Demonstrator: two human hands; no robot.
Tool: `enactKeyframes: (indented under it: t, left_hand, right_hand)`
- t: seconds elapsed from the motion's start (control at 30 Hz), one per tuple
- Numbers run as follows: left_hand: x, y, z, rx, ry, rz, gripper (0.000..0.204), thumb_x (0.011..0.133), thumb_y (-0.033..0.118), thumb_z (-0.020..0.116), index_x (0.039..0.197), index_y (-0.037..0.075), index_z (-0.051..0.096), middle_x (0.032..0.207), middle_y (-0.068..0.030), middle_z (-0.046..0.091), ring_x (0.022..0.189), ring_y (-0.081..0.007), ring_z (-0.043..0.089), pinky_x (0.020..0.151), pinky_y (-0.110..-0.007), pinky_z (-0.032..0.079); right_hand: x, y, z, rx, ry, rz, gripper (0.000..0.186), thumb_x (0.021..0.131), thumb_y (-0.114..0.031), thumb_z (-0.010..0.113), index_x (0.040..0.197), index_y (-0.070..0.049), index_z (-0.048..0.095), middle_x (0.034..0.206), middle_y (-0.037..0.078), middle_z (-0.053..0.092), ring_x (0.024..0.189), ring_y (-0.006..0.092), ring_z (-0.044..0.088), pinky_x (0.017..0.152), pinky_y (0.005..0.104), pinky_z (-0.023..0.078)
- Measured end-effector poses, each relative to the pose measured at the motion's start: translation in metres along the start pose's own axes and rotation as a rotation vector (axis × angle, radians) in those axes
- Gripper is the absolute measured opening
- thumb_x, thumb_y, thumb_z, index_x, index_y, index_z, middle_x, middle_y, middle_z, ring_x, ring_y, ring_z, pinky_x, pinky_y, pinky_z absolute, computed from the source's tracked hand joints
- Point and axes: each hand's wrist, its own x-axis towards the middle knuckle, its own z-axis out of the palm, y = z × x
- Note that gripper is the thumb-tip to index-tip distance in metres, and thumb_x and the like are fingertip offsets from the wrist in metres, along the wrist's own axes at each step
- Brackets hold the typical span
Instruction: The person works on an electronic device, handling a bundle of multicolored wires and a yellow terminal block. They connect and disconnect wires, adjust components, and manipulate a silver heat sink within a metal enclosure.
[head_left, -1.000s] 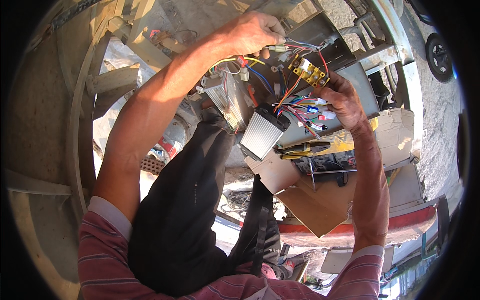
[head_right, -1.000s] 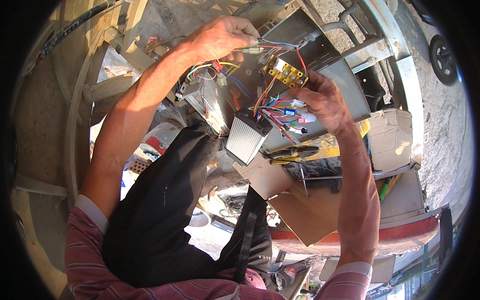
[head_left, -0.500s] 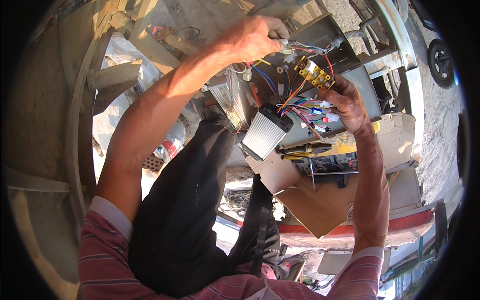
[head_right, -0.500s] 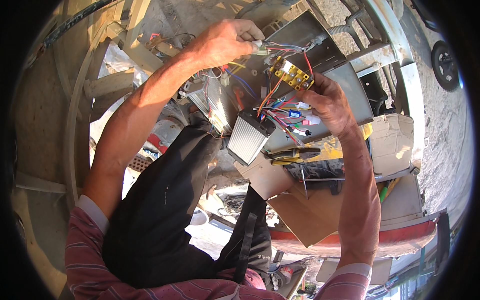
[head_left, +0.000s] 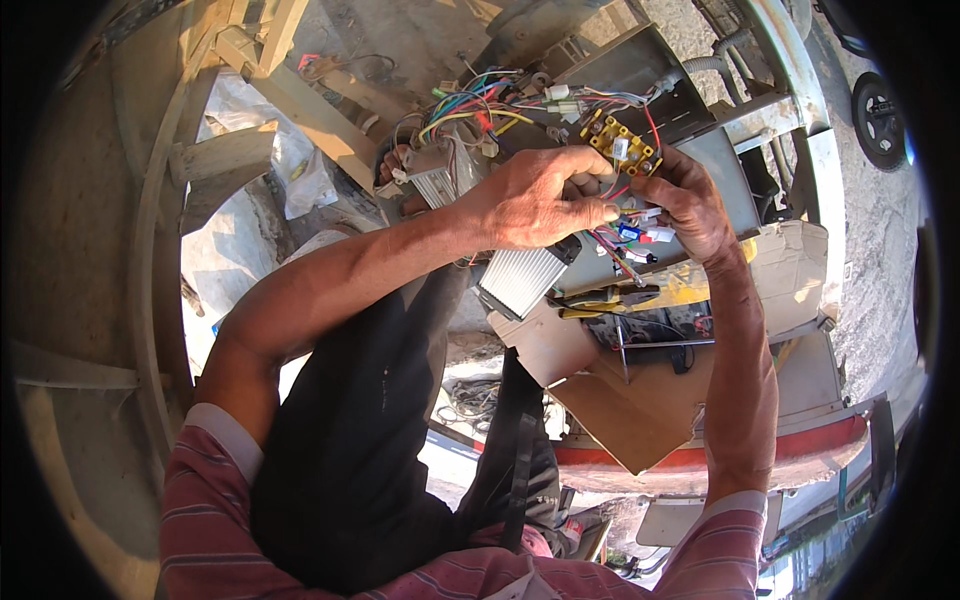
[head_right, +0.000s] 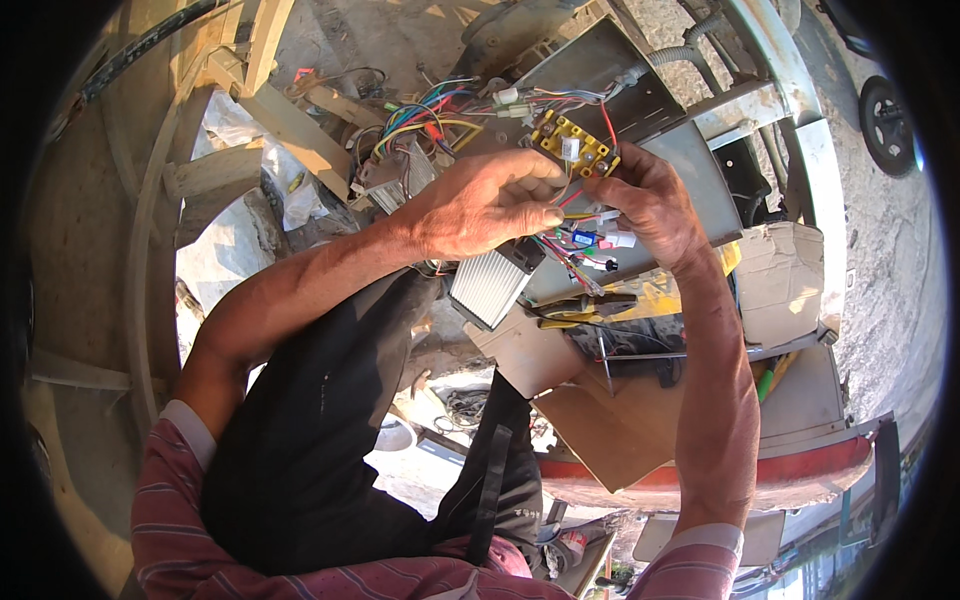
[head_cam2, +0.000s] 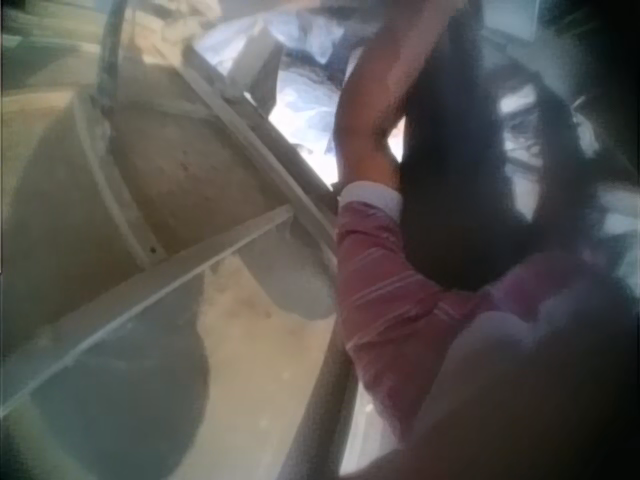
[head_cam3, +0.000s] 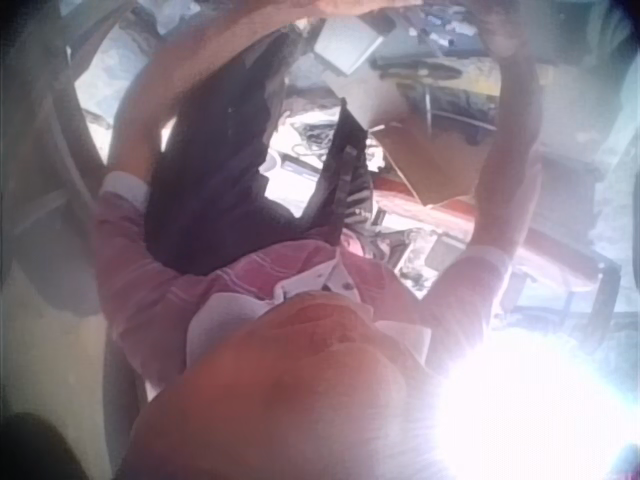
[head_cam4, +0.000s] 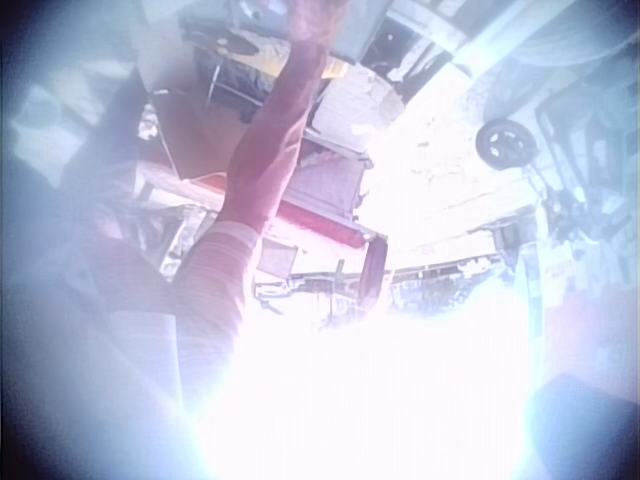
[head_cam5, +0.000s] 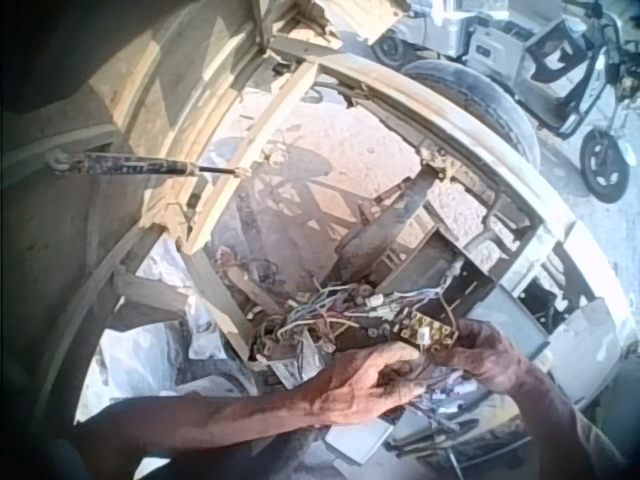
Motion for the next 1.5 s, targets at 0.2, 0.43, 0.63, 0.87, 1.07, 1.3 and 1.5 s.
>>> enactKeyframes:
  t: [0.2,0.43,0.63,0.87,1.07,1.3,1.5]
  left_hand:
    - [-0.010,-0.007,-0.001,-0.022,-0.155,0.126,0.039,0.096,0.034,0.077,0.113,0.000,0.069,0.106,-0.0115,0.073,0.094,-0.0189,0.070,0.087,-0.035,0.054]
    - [-0.023,-0.007,-0.002,-0.082,-0.291,0.212,0.041,0.094,0.038,0.079,0.104,0.000,0.070,0.092,-0.0101,0.070,0.089,-0.0205,0.071,0.079,-0.036,0.055]
    - [-0.036,-0.014,-0.008,0.115,-0.289,0.369,0.038,0.089,0.035,0.082,0.102,0.001,0.071,0.090,-0.0121,0.068,0.085,-0.0280,0.068,0.079,-0.040,0.053]
    - [-0.036,-0.021,-0.005,0.065,-0.269,0.445,0.033,0.087,0.027,0.084,0.101,0.000,0.071,0.104,-0.0126,0.067,0.090,-0.0303,0.067,0.082,-0.042,0.052]
    - [-0.027,-0.016,0.001,0.183,-0.066,0.302,0.039,0.091,0.025,0.080,0.117,0.001,0.065,0.125,-0.0131,0.058,0.089,-0.0233,0.067,0.077,-0.038,0.055]
    - [-0.012,-0.014,0.000,0.265,-0.193,0.212,0.038,0.090,0.024,0.078,0.118,0.001,0.065,0.112,-0.0104,0.062,0.082,-0.0186,0.063,0.075,-0.036,0.054]
    - [-0.018,-0.014,-0.002,0.053,-0.146,0.095,0.029,0.090,0.018,0.077,0.113,0.004,0.067,0.097,-0.0064,0.066,0.077,-0.0151,0.066,0.072,-0.034,0.054]
  right_hand:
    - [-0.002,-0.004,0.000,0.049,-0.043,0.018,0.030,0.092,-0.009,0.072,0.121,-0.002,0.070,0.100,-0.002,0.071,0.087,0.0043,0.059,0.077,0.0237,0.046]
    - [-0.003,-0.004,0.006,-0.026,0.031,0.024,0.024,0.090,-0.017,0.074,0.111,-0.005,0.071,0.081,-0.008,0.058,0.066,0.0026,0.044,0.058,0.0222,0.035]
    - [-0.003,-0.005,0.005,-0.031,0.026,0.030,0.024,0.089,-0.019,0.075,0.110,-0.007,0.071,0.082,-0.008,0.058,0.068,0.0023,0.045,0.059,0.0220,0.035]
    - [-0.002,-0.004,0.004,-0.008,0.022,0.045,0.024,0.091,-0.012,0.072,0.114,-0.005,0.069,0.081,-0.007,0.057,0.066,0.0028,0.045,0.058,0.0221,0.035]
    - [0.000,-0.003,0.003,0.053,0.013,0.062,0.022,0.090,-0.019,0.075,0.110,-0.009,0.072,0.083,-0.008,0.059,0.068,0.0015,0.045,0.060,0.0210,0.036]
    - [-0.003,-0.007,0.007,0.112,-0.018,0.052,0.015,0.093,-0.020,0.071,0.102,-0.008,0.069,0.077,-0.008,0.051,0.063,0.0033,0.040,0.058,0.0234,0.032]
    - [-0.001,-0.006,0.010,0.142,-0.027,0.062,0.016,0.095,-0.023,0.068,0.090,-0.011,0.062,0.072,-0.008,0.043,0.062,0.0044,0.036,0.057,0.0244,0.029]
